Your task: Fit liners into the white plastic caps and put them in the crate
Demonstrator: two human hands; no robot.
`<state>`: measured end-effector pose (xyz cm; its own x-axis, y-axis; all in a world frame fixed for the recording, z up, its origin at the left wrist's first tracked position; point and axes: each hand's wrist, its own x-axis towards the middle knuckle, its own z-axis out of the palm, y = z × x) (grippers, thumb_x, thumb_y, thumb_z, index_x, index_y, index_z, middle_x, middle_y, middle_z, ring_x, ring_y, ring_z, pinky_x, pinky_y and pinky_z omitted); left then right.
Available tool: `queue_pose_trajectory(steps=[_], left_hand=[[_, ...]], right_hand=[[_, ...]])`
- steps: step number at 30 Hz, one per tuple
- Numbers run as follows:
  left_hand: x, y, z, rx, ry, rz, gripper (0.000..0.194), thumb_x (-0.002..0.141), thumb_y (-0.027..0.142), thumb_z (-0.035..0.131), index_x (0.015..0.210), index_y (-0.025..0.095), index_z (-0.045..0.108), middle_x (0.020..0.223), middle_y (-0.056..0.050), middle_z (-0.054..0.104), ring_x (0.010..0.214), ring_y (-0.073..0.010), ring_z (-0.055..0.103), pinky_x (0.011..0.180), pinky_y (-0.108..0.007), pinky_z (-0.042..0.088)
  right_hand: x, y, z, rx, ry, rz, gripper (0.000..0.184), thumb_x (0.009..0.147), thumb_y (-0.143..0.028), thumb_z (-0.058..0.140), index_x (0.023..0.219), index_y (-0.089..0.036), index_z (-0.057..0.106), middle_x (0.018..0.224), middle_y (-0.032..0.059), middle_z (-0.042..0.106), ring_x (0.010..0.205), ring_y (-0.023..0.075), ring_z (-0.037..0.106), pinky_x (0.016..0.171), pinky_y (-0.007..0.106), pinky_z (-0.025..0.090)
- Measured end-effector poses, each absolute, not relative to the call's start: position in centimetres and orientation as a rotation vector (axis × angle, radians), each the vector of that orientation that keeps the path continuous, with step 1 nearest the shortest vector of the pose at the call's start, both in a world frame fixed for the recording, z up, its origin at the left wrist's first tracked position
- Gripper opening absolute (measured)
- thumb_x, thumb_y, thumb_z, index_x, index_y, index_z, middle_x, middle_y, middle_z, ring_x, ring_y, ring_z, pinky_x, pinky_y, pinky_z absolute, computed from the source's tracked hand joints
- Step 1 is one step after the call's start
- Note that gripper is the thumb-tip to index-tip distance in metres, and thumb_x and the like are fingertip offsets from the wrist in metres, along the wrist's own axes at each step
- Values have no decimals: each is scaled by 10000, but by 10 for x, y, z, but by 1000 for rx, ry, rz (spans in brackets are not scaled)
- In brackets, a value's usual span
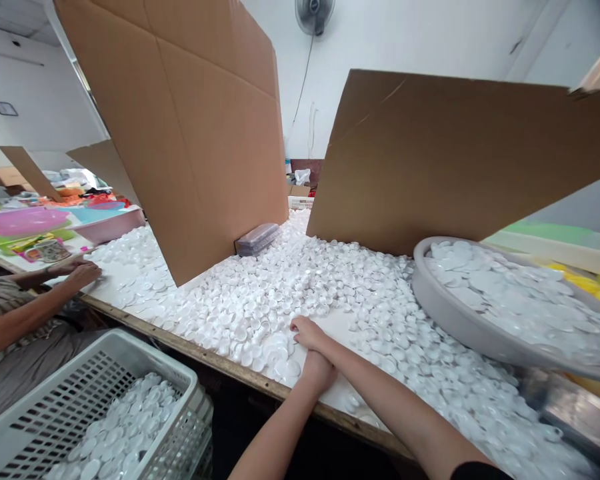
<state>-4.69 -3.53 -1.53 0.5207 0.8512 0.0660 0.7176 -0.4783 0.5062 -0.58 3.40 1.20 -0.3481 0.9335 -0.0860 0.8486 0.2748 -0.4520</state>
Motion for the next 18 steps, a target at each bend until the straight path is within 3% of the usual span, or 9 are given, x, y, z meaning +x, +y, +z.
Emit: queue_pose_trajectory(steps=[4, 10, 15, 18], left_hand=[[-47, -37, -11, 2400, 1209, 452, 361, 718, 289, 431, 1033, 134, 519, 1038, -115, 532, 1004, -283, 442, 907, -391, 293], [-48, -39, -8, 2385, 1247, 527, 375, 689, 335, 493, 983, 107, 539, 959, -134, 538, 946, -271, 449, 855, -385, 316], [-58, -38, 3, 2202, 1497, 657, 343, 701, 340, 493, 1026, 231, 503, 1002, -59, 465, 924, -204, 425, 796, -317, 317], [-62, -33, 3, 2056, 1664, 661, 374, 707, 292, 490, 1073, 226, 458, 996, -58, 458, 943, -191, 415, 803, -294, 291]], right_hand=[[8, 31, 15, -1750, -2241, 777, 459, 511, -153, 649, 957, -149, 542, 941, 54, 497, 800, 133, 474, 673, 203, 346], [23, 32, 16, -1821, -2084, 755, 358, 424, -149, 684, 758, -142, 555, 825, 24, 508, 675, 104, 462, 549, 180, 329], [40, 42, 34, -1816, -1846, 697, 187, 604, -196, 589, 776, -155, 530, 658, -16, 501, 587, 71, 466, 527, 165, 335], [54, 38, 48, -1735, -1611, 904, 189, 659, -212, 553, 838, -157, 525, 588, -33, 494, 467, 49, 460, 460, 156, 344]])
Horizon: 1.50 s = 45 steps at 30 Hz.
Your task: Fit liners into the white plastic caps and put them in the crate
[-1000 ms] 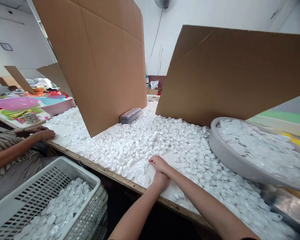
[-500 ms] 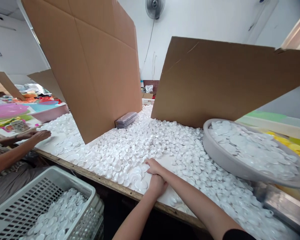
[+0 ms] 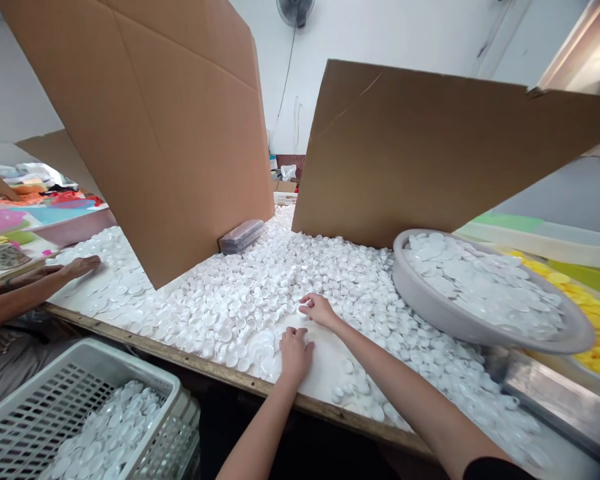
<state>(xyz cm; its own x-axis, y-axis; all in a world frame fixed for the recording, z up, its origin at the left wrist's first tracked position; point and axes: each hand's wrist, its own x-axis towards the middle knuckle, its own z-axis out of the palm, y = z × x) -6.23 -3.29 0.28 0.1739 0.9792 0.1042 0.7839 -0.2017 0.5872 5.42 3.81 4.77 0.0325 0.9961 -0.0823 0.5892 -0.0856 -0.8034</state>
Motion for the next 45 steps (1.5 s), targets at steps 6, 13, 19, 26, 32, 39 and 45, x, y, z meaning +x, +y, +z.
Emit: queue_pose_trajectory(steps=[6, 13, 19, 26, 32, 39, 45], left_hand=[[-64, -26, -3, 1814, 1751, 602, 616, 639, 280, 570, 1183, 203, 291, 969, -46, 508, 911, -184, 445, 775, -280, 282], [-64, -27, 0, 1866, 1783, 567, 637, 652, 447, 541, 1177, 212, 267, 977, -46, 511, 922, -190, 458, 761, -283, 305], [-70, -28, 2, 1908, 1711, 578, 617, 618, 434, 564, 1138, 211, 317, 940, -37, 541, 876, -180, 497, 749, -282, 324], [-74, 3, 15, 1883, 1619, 378, 250, 776, 289, 337, 979, 226, 467, 761, -4, 586, 782, -150, 521, 700, -266, 340], [-50, 5, 16, 2189, 1859, 517, 236, 795, 312, 349, 958, 202, 479, 962, -61, 501, 946, -215, 401, 776, -333, 281], [-47, -1, 17, 2331, 1842, 482, 226, 796, 219, 343, 987, 205, 464, 939, -67, 440, 913, -206, 369, 787, -332, 248], [-45, 0, 15, 2311, 1797, 446, 256, 795, 244, 350, 1024, 230, 463, 967, -65, 435, 907, -205, 362, 754, -317, 250]], right_hand=[[69, 12, 42, -1610, -1436, 1439, 167, 704, -147, 502, 868, -115, 507, 435, -50, 479, 359, 54, 442, 378, 147, 350], [53, 7, 17, -1772, -1409, 1507, 154, 714, -156, 502, 864, -120, 506, 406, -43, 500, 337, 67, 450, 362, 155, 366], [51, 2, 22, -1959, -1415, 1443, 87, 694, -171, 518, 770, -137, 493, 401, -21, 509, 346, 99, 480, 350, 182, 389], [57, -8, 11, -1899, -1262, 1647, 107, 653, -145, 541, 733, -134, 471, 479, 24, 563, 487, 152, 583, 424, 223, 471], [66, -14, 9, -1690, -1080, 1806, 143, 644, -132, 574, 739, -128, 467, 543, 4, 569, 549, 134, 604, 487, 196, 493], [70, 4, 19, -1816, -1335, 1876, 119, 574, -19, 565, 633, -110, 516, 471, -4, 562, 482, 133, 583, 453, 195, 477], [69, 23, 12, -1921, -1512, 2027, 129, 544, -20, 587, 537, -120, 507, 415, -9, 552, 436, 128, 562, 423, 190, 455]])
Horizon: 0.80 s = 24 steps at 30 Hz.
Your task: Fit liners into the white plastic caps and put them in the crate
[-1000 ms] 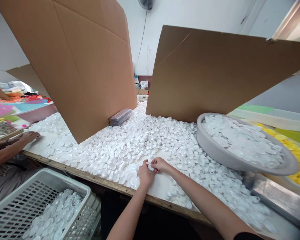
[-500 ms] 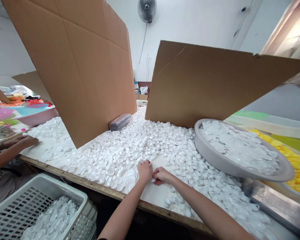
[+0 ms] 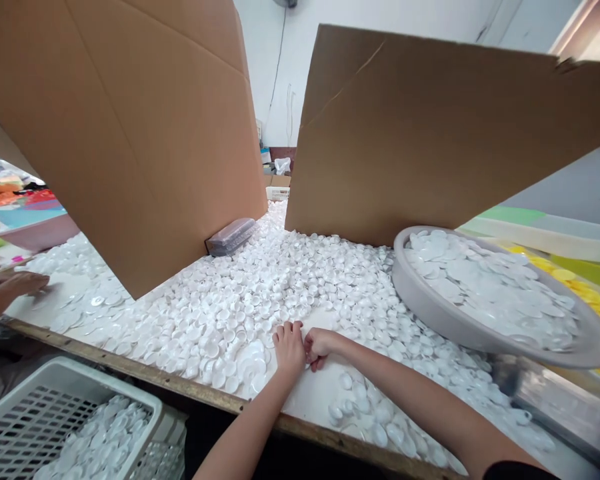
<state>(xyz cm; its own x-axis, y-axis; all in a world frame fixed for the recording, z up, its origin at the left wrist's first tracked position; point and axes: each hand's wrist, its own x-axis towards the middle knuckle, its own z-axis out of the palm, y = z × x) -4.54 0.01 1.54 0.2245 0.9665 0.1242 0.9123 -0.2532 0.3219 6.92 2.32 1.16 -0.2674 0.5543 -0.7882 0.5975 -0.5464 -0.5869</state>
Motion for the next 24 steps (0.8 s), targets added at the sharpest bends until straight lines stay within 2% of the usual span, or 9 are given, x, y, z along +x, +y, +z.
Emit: queue_pose_trajectory(steps=[7, 9, 13, 17, 19, 22, 24], left_hand=[[-45, 5, 12, 2315, 1794, 473, 276, 814, 256, 298, 1037, 239, 459, 968, -69, 473, 900, -217, 377, 761, -342, 244], [-45, 4, 15, 2365, 1733, 405, 275, 823, 271, 282, 1011, 217, 476, 898, -79, 516, 910, -228, 385, 777, -354, 241], [-43, -2, 25, 2443, 1606, 227, 298, 832, 307, 268, 885, 166, 525, 704, -93, 549, 829, -228, 447, 755, -353, 264], [-80, -12, 47, 2483, 1691, 359, 296, 833, 353, 269, 904, 219, 523, 704, -59, 551, 752, -197, 485, 691, -299, 297], [-131, -16, 62, 2430, 1896, 431, 292, 831, 380, 267, 924, 255, 514, 678, -38, 544, 699, -177, 494, 652, -272, 307], [-236, -25, 84, 2125, 2504, 435, 324, 824, 428, 241, 959, 268, 488, 636, -19, 530, 643, -160, 489, 618, -250, 319], [-302, -33, 95, 1832, 2915, 356, 353, 817, 464, 208, 949, 274, 475, 685, 3, 540, 723, -172, 489, 646, -267, 330]], right_hand=[[77, 22, 12, 1906, 1349, -2116, 115, 527, -24, 602, 565, -108, 533, 457, 10, 577, 511, 144, 592, 483, 202, 481], [75, 15, 18, 1949, 1354, -2183, 116, 528, -16, 595, 574, -106, 537, 472, 7, 580, 536, 143, 597, 505, 202, 486], [62, -6, 26, 2096, 1556, -2107, 92, 552, -32, 574, 563, -106, 521, 456, -6, 557, 512, 136, 581, 498, 214, 481], [61, -17, 40, 1984, 1891, -2071, 118, 613, -155, 580, 723, -118, 556, 605, 13, 604, 576, 128, 581, 556, 233, 468], [75, -15, 48, 2097, 2170, -1744, 171, 645, -200, 562, 797, -123, 570, 719, 39, 615, 661, 131, 576, 624, 239, 447], [107, -6, 47, 2382, 2408, -832, 184, 680, -170, 510, 841, -123, 587, 863, 72, 590, 828, 156, 530, 744, 251, 382], [126, 0, 36, 2411, 2398, -435, 236, 706, -156, 466, 912, -135, 578, 931, 81, 560, 906, 172, 487, 791, 260, 340]])
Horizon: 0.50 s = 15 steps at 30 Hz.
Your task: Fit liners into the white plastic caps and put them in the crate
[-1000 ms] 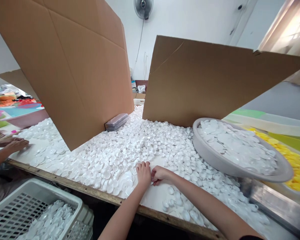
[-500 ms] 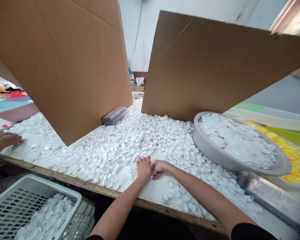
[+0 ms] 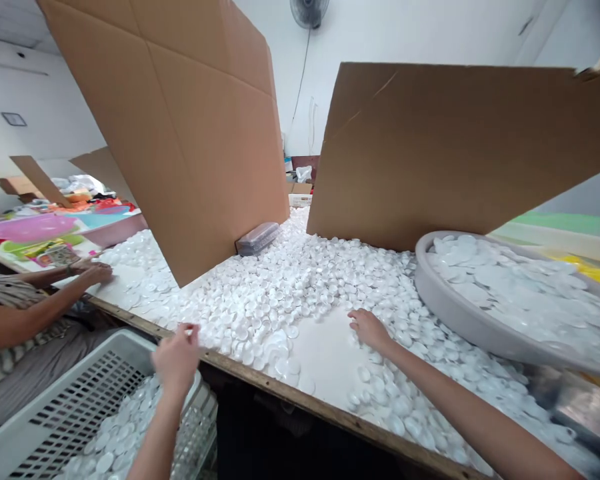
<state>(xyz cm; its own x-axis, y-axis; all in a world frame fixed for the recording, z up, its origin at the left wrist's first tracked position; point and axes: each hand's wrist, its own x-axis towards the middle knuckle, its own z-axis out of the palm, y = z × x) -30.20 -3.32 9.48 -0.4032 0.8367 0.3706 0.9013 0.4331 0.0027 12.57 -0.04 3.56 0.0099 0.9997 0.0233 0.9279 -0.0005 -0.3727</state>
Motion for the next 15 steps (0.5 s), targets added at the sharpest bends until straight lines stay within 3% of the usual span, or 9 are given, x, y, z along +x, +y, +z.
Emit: queue_pose_trajectory(steps=[3, 5, 8, 10, 15], left_hand=[[-348, -44, 98, -1165, -2451, -230, 331, 771, 488, 299, 937, 266, 480, 879, 17, 543, 844, -220, 461, 677, -326, 343], [-332, -45, 92, -1345, -2415, -345, 299, 748, 453, 374, 933, 251, 494, 915, 13, 542, 840, -215, 463, 693, -323, 352], [-258, -35, 76, -2053, -2219, -569, 222, 780, 345, 379, 912, 234, 517, 828, 15, 566, 792, -144, 487, 727, -254, 351], [-200, -25, 63, -2434, -2064, -540, 195, 788, 312, 386, 898, 236, 528, 828, 9, 568, 800, -123, 492, 728, -226, 345], [-109, -8, 38, -2442, -2096, -386, 251, 731, 324, 484, 885, 135, 542, 851, -101, 553, 851, -240, 487, 724, -342, 334]], right_hand=[[138, 8, 14, -2036, -2125, 194, 236, 716, -150, 437, 905, -140, 577, 928, 83, 540, 907, 181, 464, 796, 258, 312], [134, 13, 7, -2031, -2165, 142, 221, 709, -127, 426, 872, -135, 576, 911, 89, 532, 901, 182, 456, 795, 253, 297], [115, 13, 11, -1993, -2143, 142, 249, 686, -98, 424, 902, -132, 543, 928, 94, 511, 909, 177, 445, 794, 242, 280], [99, 7, 20, -1927, -2151, 242, 306, 657, -79, 424, 945, -144, 504, 952, 81, 496, 878, 157, 456, 757, 226, 292], [60, -22, 28, -1750, -2375, 537, 298, 580, -117, 510, 875, -162, 506, 849, 44, 524, 771, 151, 482, 655, 220, 311]])
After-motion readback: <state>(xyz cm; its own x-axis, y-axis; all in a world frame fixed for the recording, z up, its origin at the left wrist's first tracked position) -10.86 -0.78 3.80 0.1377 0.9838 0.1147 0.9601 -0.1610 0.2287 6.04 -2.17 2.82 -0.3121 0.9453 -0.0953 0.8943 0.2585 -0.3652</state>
